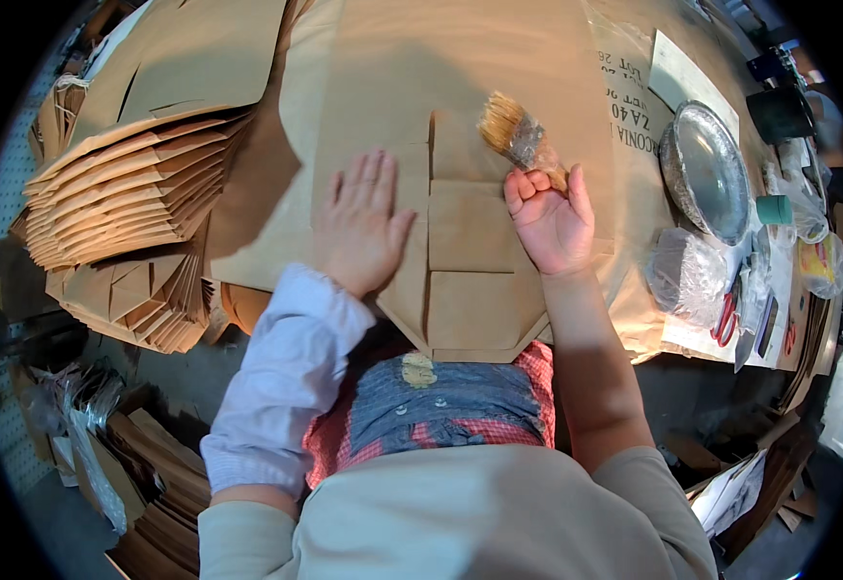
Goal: The person folds flat cardboard pieces into box shapes, applies glue to the flaps with a brush, and presses the flaps to seal the boxes. The person repeats this process for multiple boxes, stacking the finished ones on the table.
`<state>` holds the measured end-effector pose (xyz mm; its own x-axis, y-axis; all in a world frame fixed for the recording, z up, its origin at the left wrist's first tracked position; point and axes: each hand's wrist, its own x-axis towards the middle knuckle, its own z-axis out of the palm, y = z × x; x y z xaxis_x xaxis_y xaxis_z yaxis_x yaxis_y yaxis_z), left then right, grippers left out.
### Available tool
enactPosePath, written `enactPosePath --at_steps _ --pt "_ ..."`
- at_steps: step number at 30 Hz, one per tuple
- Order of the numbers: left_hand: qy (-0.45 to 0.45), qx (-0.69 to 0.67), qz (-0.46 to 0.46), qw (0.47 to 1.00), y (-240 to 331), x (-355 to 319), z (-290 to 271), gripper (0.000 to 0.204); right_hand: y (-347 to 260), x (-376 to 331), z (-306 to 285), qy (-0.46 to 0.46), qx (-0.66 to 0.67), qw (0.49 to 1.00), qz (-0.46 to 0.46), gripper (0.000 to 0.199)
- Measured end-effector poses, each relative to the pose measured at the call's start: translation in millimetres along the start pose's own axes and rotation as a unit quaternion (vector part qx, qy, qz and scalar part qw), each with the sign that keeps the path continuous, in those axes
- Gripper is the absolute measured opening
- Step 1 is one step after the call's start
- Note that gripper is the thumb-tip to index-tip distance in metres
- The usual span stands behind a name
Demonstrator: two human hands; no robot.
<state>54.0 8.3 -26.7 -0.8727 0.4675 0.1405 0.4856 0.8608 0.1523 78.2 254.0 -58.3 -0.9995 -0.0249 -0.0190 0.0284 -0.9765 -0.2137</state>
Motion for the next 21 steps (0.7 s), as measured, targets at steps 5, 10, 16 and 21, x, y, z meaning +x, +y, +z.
enactPosePath --at_steps 5,10,16,21 --pt "-0.016 -0.019 0.012 1.0 24 -21 2 0.062 -3 -3 2 0.017 -0.068 0.998 0.002 0.037" --pt "-0.069 -0.168 0.103 0.978 4 -44 -14 0.063 0 -3 -1 -0.014 -0.103 0.993 0.056 0.036" --pt "-0.037 -0.01 0.151 0.988 1 -6 0 0.065 -20 -98 34 0.082 -0.412 0.879 0.226 0.027" --pt "-0.029 -0.017 0.139 0.99 -1 -11 0 0.069 -57 -110 103 -0.197 -0.825 0.525 -0.072 0.024"
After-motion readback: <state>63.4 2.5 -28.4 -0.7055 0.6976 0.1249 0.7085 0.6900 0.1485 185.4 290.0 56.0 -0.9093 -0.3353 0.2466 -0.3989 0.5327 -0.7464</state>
